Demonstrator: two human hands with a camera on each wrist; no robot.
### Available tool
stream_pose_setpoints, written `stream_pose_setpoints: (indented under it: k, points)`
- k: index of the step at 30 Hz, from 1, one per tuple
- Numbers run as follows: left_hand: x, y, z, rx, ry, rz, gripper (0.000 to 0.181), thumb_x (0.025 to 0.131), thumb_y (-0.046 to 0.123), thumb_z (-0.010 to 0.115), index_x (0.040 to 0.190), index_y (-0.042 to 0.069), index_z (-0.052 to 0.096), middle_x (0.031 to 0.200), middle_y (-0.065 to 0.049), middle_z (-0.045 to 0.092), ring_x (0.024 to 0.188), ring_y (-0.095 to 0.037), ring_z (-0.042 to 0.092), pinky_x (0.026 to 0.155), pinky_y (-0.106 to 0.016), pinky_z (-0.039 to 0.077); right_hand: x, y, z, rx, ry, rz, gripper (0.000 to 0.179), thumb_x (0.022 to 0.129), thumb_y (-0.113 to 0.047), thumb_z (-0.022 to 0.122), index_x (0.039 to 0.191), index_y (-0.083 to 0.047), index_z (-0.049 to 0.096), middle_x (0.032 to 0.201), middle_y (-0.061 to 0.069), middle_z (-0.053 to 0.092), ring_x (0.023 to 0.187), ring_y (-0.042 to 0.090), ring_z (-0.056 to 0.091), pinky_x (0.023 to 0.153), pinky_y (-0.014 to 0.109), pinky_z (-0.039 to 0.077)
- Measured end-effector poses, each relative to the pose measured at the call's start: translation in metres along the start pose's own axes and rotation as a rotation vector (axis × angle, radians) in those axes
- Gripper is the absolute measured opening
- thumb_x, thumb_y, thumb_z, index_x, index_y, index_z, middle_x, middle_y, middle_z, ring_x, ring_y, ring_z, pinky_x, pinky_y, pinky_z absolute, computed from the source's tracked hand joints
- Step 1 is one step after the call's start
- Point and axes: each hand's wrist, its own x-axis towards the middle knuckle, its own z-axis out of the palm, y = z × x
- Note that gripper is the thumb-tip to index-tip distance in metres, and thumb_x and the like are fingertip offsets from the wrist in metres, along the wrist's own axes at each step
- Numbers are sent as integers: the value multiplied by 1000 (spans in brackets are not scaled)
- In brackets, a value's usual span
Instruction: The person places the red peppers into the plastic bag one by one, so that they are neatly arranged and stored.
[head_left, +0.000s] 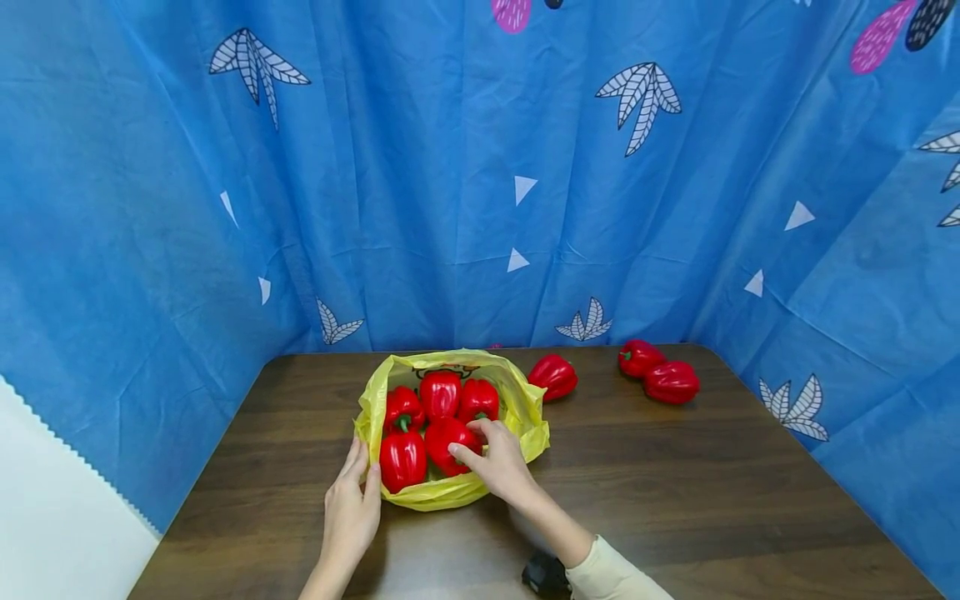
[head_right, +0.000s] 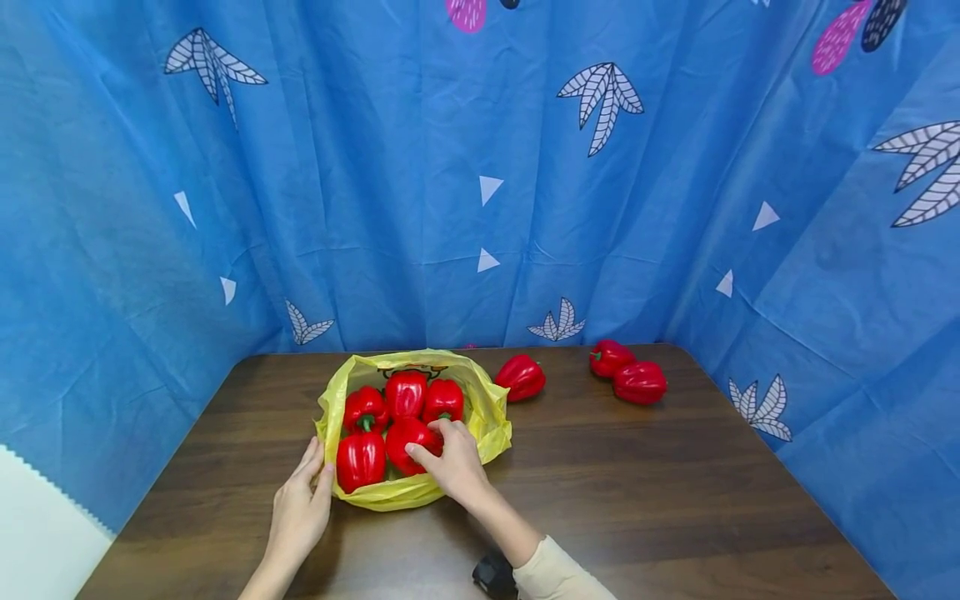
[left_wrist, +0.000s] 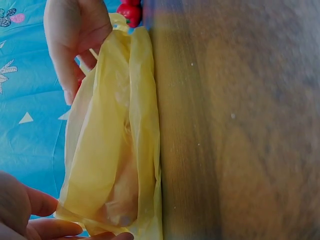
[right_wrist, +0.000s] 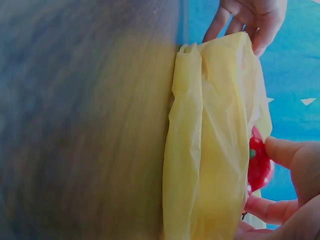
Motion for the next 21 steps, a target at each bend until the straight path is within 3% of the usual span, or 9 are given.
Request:
stream_pose_setpoints:
  k: [10,21]
  points:
    - [0,0,0,-5,38,31,45,89,11,49,128,-7,39,139,-17,33,124,-33,35,101,-50,27,-1,2,1,-44,-72,4,44,77,-46,63,102,-10,58,93,1,62,80,12,58,67,24,48]
    - [-1,0,0,-6,14,7,46,90,14,48,130,-5,38,141,-15,31,126,-32,33,102,-50,26,-1,4,0,-48,-133,29,53,78,-49,59,109,-6,56,96,3,64,83,15,60,69,27,50]
